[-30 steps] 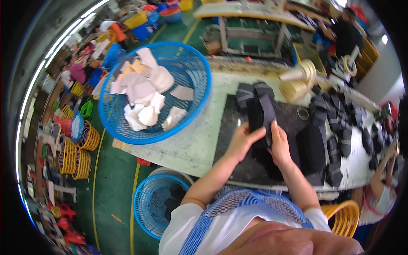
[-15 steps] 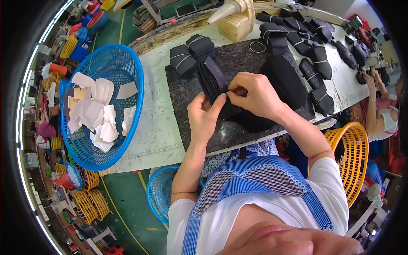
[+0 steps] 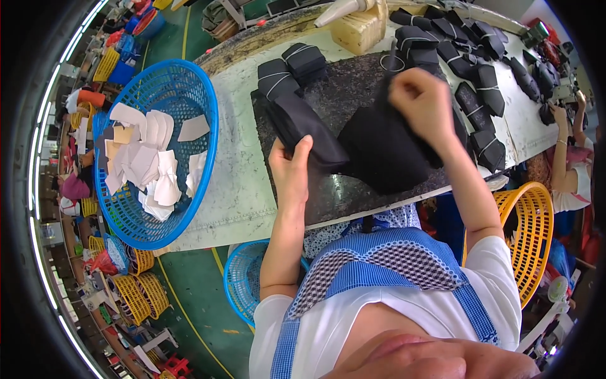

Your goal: Inspect and sort black shoe upper components by removing them from bundles and restacking them.

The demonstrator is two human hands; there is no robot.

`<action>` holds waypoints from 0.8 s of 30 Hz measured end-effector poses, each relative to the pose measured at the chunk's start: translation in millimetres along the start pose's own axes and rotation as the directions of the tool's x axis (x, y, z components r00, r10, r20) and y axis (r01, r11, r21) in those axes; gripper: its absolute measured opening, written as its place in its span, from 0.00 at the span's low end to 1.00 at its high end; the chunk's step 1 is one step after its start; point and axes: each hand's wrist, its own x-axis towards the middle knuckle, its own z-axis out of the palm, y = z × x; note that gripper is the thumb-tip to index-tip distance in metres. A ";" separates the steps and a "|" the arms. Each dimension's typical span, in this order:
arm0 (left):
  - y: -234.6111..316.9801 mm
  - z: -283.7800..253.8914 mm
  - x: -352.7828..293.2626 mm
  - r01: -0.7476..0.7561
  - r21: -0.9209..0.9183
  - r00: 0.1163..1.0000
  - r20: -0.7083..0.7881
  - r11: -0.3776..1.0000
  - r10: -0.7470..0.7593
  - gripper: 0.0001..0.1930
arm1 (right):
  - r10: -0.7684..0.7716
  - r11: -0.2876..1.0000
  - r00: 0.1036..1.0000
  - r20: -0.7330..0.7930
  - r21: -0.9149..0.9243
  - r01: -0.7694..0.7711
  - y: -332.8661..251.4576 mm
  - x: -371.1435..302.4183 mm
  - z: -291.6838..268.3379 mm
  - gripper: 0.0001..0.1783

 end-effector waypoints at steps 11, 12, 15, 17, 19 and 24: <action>11.0 15.4 -6.0 -0.045 0.203 0.975 0.223 0.978 -0.001 0.07 | -0.116 0.993 0.911 0.395 0.059 0.101 -18.8 -28.5 44.8 0.06; 8.6 14.6 -5.2 -0.013 0.143 0.972 0.234 0.990 -0.022 0.07 | -0.109 0.992 0.925 0.365 0.096 0.079 -18.5 -29.3 43.9 0.06; 4.1 18.0 -4.2 0.045 0.005 0.966 0.256 0.999 -0.045 0.07 | 0.085 0.971 0.905 0.416 0.170 -0.170 -19.8 -31.7 35.6 0.05; 0.1 20.2 -3.4 0.060 -0.038 0.969 0.244 0.997 -0.049 0.07 | 0.113 0.952 0.918 0.380 0.224 -0.210 -12.6 -32.5 30.5 0.06; 0.1 19.6 -0.3 0.149 -0.154 0.979 0.166 0.977 -0.123 0.08 | 0.214 0.888 0.933 0.289 0.341 -0.309 4.8 -25.8 17.1 0.06; 5.6 -8.7 10.8 0.174 -0.218 0.984 0.072 0.960 -0.162 0.14 | 0.512 0.753 0.813 0.277 0.310 -0.580 38.7 -9.9 -76.2 0.07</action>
